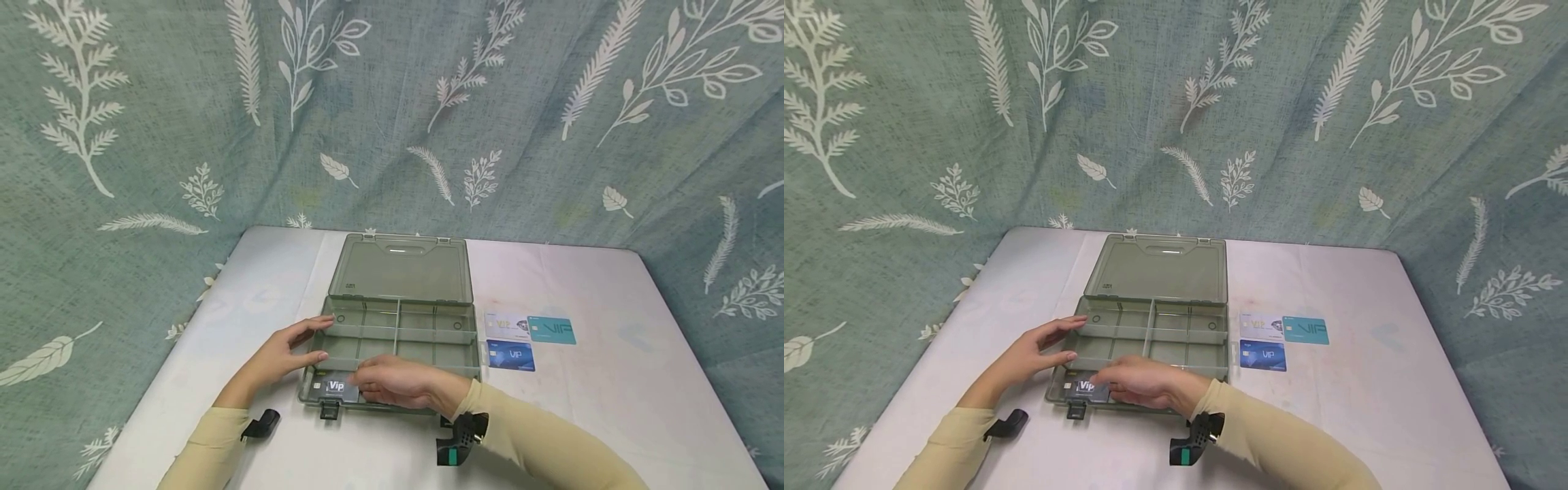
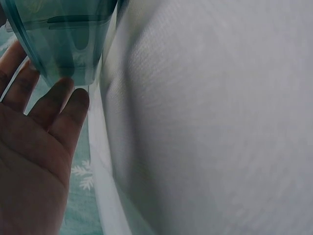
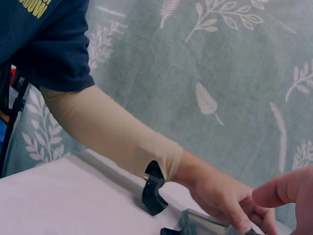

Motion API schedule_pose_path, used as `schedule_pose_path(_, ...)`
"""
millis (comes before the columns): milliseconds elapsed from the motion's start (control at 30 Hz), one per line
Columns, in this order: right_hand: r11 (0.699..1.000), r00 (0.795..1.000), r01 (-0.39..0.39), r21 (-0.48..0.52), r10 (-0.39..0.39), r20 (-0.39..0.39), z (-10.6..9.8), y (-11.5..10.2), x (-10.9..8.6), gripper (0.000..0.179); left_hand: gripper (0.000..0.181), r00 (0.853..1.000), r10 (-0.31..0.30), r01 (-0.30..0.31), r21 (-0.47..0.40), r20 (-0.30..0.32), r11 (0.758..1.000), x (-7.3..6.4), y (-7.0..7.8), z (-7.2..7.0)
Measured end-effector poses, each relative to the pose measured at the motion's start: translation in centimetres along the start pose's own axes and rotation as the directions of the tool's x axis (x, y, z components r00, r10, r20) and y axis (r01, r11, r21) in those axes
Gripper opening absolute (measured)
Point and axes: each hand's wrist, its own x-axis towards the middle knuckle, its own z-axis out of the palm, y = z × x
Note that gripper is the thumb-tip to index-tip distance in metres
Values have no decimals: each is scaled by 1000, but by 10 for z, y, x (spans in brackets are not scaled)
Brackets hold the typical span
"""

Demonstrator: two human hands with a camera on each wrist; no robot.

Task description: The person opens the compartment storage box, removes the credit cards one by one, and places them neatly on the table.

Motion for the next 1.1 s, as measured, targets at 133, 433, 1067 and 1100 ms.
schedule_pose_path(133, 1000, 1000, 13, -17, -13, -23, -2, 0, -2, 76, 59, 1000, -7, 7, 4, 1, 1000, 0, 0, 0)
schedule_pose_path(433, 999, 999, 36, -33, -37, -33, -4, -6, -10, 71, 59, 1000, -12, 12, 15, -3, 1000, 1, -2, 0)
schedule_pose_path(1067, 895, 959, 189, -405, -257, -120, -2, -4, 0, 46, 58, 1000, 1, -1, -2, 2, 1000, 0, -2, -1)
schedule_pose_path(1100, 884, 955, 198, -424, -272, -121, -2, -3, 2, 45, 58, 1000, 3, -3, -2, 1, 1000, 0, -2, -1)
